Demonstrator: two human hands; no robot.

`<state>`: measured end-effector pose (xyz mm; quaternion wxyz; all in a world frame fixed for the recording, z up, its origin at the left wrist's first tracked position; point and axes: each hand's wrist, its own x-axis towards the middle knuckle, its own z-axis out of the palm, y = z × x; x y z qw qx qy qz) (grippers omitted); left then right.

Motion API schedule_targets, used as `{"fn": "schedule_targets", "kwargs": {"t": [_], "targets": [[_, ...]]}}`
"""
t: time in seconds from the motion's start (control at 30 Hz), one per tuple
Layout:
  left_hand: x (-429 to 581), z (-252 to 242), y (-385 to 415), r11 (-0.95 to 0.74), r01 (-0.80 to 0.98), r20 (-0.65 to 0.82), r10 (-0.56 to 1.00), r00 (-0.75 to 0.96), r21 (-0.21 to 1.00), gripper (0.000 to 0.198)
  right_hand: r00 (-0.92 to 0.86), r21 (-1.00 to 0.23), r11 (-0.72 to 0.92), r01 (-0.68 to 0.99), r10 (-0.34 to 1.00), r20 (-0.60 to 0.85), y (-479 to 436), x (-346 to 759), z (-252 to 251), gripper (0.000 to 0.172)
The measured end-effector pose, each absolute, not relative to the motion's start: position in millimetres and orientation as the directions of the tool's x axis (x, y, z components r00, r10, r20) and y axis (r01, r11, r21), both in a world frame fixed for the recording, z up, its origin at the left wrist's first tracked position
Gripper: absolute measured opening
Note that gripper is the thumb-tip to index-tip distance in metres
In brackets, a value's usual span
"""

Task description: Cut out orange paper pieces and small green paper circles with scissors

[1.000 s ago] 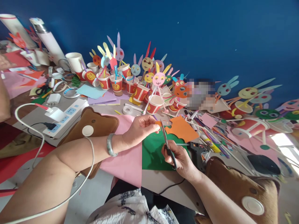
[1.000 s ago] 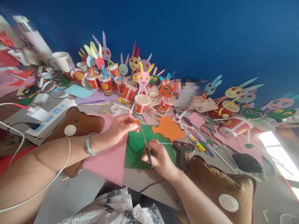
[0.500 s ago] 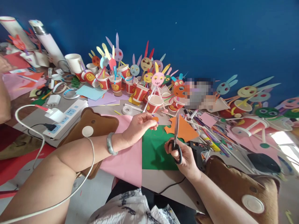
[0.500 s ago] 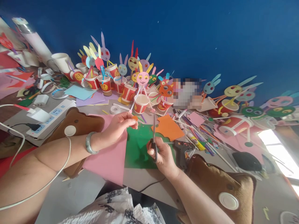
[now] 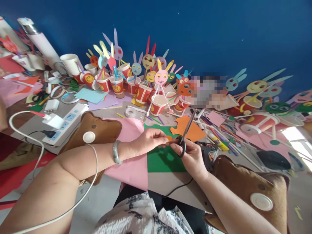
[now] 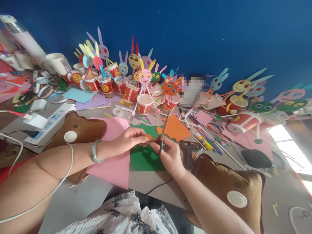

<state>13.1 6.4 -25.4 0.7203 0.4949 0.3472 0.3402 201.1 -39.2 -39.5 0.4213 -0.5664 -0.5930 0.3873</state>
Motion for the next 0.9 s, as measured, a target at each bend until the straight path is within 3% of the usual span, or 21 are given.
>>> {"fn": "schedule_targets", "kwargs": {"t": [0.3, 0.53, 0.9], "targets": [[15.5, -32.9, 1.5, 0.32, -0.046, -0.233, 0.775, 0.587, 0.946, 0.01, -0.027, -0.984, -0.018, 0.177, 0.999, -0.023, -35.7, 198.2, -41.5, 0.028], [14.9, -34.8, 3.3, 0.298, -0.074, -0.203, 0.79, 0.578, 0.952, 0.039, 0.009, -0.994, 0.001, 0.107, 1.0, 0.002, -36.4, 198.5, -43.5, 0.022], [12.4, -25.4, 2.7, 0.278, -0.087, -0.19, 0.821, 0.538, 0.957, 0.017, 0.037, -0.971, 0.092, 0.219, 0.994, 0.103, -39.7, 198.5, -37.3, 0.028]]}}
